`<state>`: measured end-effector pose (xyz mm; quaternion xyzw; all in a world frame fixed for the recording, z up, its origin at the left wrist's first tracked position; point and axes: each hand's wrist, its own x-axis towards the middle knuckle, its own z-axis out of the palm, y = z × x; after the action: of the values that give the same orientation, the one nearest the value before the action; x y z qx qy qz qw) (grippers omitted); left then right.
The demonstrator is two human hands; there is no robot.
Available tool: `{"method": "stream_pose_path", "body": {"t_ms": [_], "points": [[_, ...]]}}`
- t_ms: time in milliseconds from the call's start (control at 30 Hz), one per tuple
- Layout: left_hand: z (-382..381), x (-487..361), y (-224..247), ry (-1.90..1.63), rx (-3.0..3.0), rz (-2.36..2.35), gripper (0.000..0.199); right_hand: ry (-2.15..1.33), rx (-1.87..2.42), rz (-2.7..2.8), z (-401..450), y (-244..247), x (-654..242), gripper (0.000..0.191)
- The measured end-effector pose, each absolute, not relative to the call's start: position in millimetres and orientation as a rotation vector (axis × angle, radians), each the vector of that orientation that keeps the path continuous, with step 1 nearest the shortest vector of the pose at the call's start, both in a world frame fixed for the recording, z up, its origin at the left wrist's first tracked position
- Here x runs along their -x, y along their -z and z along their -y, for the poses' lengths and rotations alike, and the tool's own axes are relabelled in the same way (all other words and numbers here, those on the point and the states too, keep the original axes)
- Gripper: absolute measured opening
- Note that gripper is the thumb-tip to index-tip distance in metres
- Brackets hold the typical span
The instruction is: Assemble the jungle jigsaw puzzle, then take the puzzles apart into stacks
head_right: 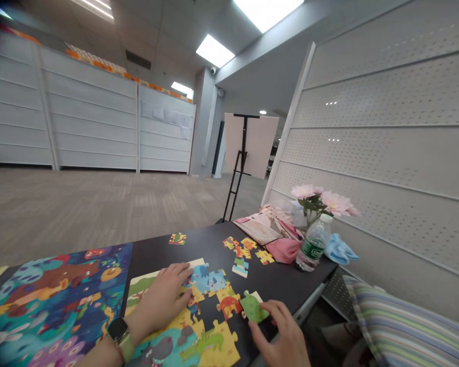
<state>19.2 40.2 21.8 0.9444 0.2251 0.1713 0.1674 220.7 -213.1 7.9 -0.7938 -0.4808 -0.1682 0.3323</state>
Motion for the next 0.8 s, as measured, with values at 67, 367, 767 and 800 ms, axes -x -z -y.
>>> {"method": "stream_pose_path", "body": {"t_ms": [67,367,767,800], "points": [[-40.0,-19.4,-22.0,-0.494,-2.684,-0.639,0.044,0.441,2.072,1.245,206.0,-7.7,-224.5,0.025],[-40.7,-20.0,-18.9,-0.509,-2.666,-0.64,0.045,0.335,2.083,1.214,163.5,-7.4,-231.3,0.028],[-39.6,-19.2,-24.9,-0.484,-2.642,-0.657,0.045,0.314,2.089,1.332,91.8,-19.9,-283.2,0.022],[-39.4,-19.0,-25.1,-0.485,-2.639,-0.662,0.045,0.326,2.084,1.337,93.3,-20.4,-284.6,0.023]]}}
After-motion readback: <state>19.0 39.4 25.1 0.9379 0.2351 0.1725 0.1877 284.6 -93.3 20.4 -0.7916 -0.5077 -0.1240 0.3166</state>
